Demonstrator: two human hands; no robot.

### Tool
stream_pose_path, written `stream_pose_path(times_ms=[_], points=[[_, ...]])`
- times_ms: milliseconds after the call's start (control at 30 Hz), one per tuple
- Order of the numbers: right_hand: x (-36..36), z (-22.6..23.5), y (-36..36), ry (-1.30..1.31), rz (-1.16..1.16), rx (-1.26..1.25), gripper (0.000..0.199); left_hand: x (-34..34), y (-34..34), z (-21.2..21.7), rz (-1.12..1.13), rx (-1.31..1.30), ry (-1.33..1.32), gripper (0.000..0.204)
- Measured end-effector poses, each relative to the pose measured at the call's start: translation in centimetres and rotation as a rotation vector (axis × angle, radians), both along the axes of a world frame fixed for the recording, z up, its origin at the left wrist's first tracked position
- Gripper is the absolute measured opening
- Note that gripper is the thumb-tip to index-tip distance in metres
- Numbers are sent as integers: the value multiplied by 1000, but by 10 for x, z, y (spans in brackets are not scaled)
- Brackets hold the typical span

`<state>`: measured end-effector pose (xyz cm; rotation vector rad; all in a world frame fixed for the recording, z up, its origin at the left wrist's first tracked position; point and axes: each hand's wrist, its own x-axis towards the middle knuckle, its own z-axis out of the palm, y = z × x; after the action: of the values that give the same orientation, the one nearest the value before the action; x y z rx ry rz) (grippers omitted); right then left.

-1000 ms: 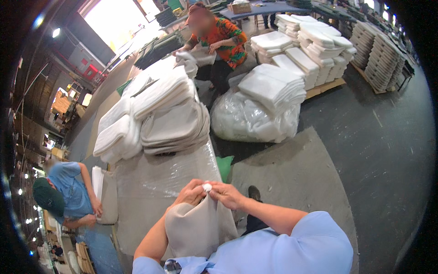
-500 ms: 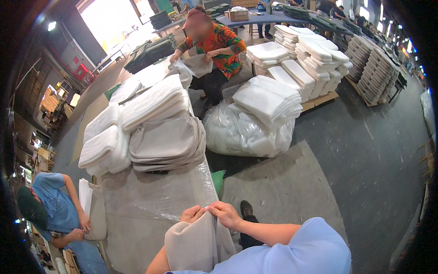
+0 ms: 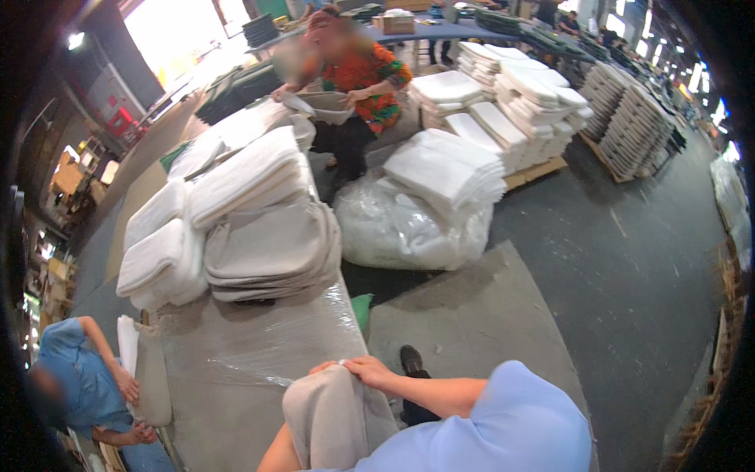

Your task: The person inserts white foam inserts into gray fabric cushion covers at a work table. They repeatedly pick up foam, align it with the cover opening, push it inside, and smooth the cover. Coworkers perform similar actions nearby.

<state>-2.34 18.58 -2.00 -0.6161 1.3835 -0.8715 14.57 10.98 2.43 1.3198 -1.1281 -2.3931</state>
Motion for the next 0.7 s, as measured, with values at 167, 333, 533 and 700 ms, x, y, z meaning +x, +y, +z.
stream_pose_path(times_ms=[167,333,533,700], points=[[2,18,40,326,11,-214,46,3,15,-1,-43,-62,40,26],[-5,2,55,255,-125,-116,42,-22,11,-10,-347,-516,-161,31],[-1,-6,52,-79,-147,32,41,-13,-3,-21,-510,-872,-316,33],[-4,-16,47,-157,-200,-27,39,-15,-11,-29,-471,-603,-218,37]])
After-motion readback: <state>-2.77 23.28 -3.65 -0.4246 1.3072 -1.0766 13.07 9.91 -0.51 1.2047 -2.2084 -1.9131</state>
